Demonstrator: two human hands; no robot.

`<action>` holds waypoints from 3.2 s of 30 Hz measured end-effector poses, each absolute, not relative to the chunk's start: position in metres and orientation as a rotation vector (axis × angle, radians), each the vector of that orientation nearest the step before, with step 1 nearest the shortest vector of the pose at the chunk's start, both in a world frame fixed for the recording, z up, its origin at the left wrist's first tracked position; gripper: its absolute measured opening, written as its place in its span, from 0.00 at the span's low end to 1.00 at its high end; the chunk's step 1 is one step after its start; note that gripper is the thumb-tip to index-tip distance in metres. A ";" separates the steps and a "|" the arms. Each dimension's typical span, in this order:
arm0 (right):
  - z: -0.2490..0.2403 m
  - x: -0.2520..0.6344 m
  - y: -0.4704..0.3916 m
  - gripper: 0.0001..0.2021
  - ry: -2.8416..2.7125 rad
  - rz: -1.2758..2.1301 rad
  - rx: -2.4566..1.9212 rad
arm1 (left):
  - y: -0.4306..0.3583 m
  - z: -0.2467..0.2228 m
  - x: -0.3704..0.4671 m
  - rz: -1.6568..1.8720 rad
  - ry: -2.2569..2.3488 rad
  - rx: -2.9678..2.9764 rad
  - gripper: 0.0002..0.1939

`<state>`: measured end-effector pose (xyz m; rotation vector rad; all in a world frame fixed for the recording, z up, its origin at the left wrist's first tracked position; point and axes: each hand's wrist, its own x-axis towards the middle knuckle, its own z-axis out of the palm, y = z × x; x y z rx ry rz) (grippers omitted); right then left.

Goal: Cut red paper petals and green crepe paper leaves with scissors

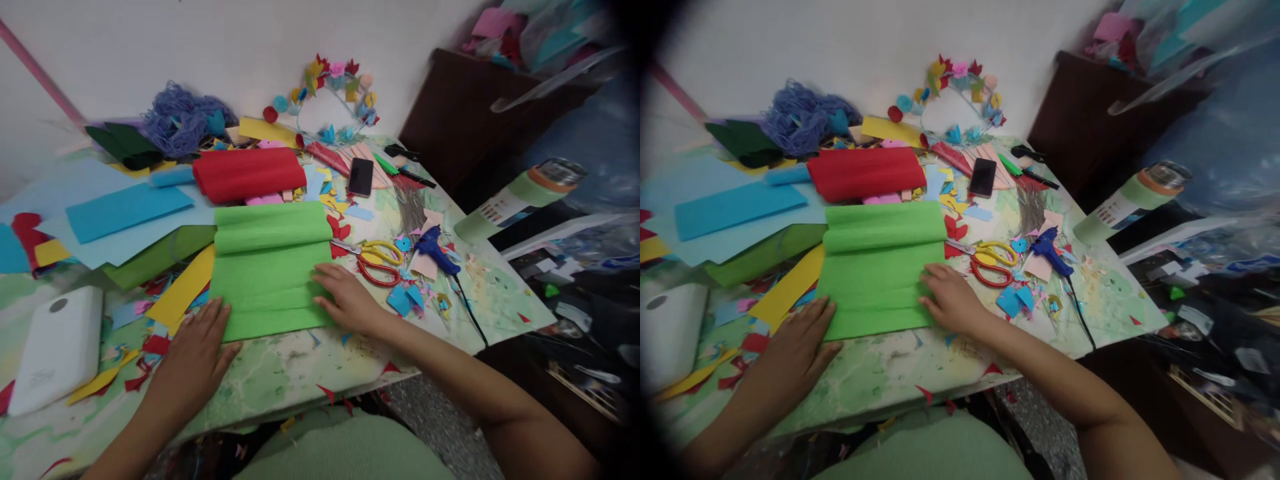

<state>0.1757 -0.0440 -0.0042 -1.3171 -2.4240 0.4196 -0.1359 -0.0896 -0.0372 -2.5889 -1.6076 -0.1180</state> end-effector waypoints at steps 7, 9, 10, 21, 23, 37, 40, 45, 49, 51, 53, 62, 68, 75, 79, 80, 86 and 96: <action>-0.002 0.135 0.017 0.20 -2.823 0.300 -0.809 | -0.070 -0.011 -0.110 -0.116 -1.602 -2.595 0.27; -0.008 0.126 0.025 0.21 -2.916 0.216 -0.730 | -0.068 -0.011 -0.104 -0.142 -1.495 -2.658 0.27; -0.012 0.124 0.028 0.22 -2.947 0.180 -0.716 | -0.067 -0.013 -0.101 -0.156 -1.419 -2.704 0.26; -0.025 0.130 0.055 0.26 -3.016 0.017 -0.691 | -0.060 -0.037 -0.091 -0.229 -1.228 -2.920 0.26; -0.025 0.130 0.059 0.26 -3.016 0.024 -0.669 | -0.058 -0.035 -0.090 -0.270 -1.312 -2.907 0.26; 0.008 0.153 -0.009 0.25 -2.780 0.329 -0.953 | -0.060 -0.010 -0.080 -0.279 -1.606 -2.947 0.21; 0.007 0.157 -0.032 0.20 -2.765 0.310 -1.084 | -0.060 -0.011 -0.079 -0.251 -1.600 -2.946 0.21; -0.002 0.162 -0.049 0.05 -2.779 0.235 -1.119 | -0.067 -0.013 -0.081 -0.151 -1.555 -2.901 0.18; -0.007 0.170 -0.060 0.08 -2.797 0.002 -1.004 | -0.082 -0.016 -0.088 -0.179 -1.312 -2.785 0.18; -0.009 0.174 -0.065 0.10 -2.815 -0.075 -0.916 | -0.090 -0.017 -0.092 -0.181 -1.198 -2.757 0.17; -0.012 0.178 -0.068 0.09 -2.829 -0.089 -0.849 | -0.096 -0.017 -0.096 -0.180 -1.111 -2.750 0.17; -0.016 0.178 -0.076 0.15 -2.674 0.080 -0.943 | -0.101 -0.020 -0.107 -0.201 -1.226 -2.829 0.16; -0.019 0.174 -0.072 0.18 -2.490 0.314 -1.349 | -0.085 -0.005 -0.110 -0.153 -1.881 -2.925 0.21; -0.018 0.170 -0.068 0.17 -2.503 0.299 -1.523 | -0.070 -0.001 -0.128 -0.040 -2.259 -2.712 0.21; -0.015 0.166 -0.068 0.18 -2.513 0.285 -1.620 | -0.073 -0.002 -0.128 -0.057 -2.352 -2.634 0.22; -0.014 0.166 -0.068 0.18 -2.508 0.283 -1.646 | -0.074 -0.002 -0.127 -0.074 -2.362 -2.622 0.22; -0.014 0.167 -0.063 0.21 -2.455 0.269 -1.799 | -0.081 -0.001 -0.122 -0.135 -2.421 -2.532 0.24; -0.024 0.164 -0.065 0.20 -2.478 0.142 -1.779 | -0.080 -0.005 -0.118 0.021 -2.318 -2.515 0.24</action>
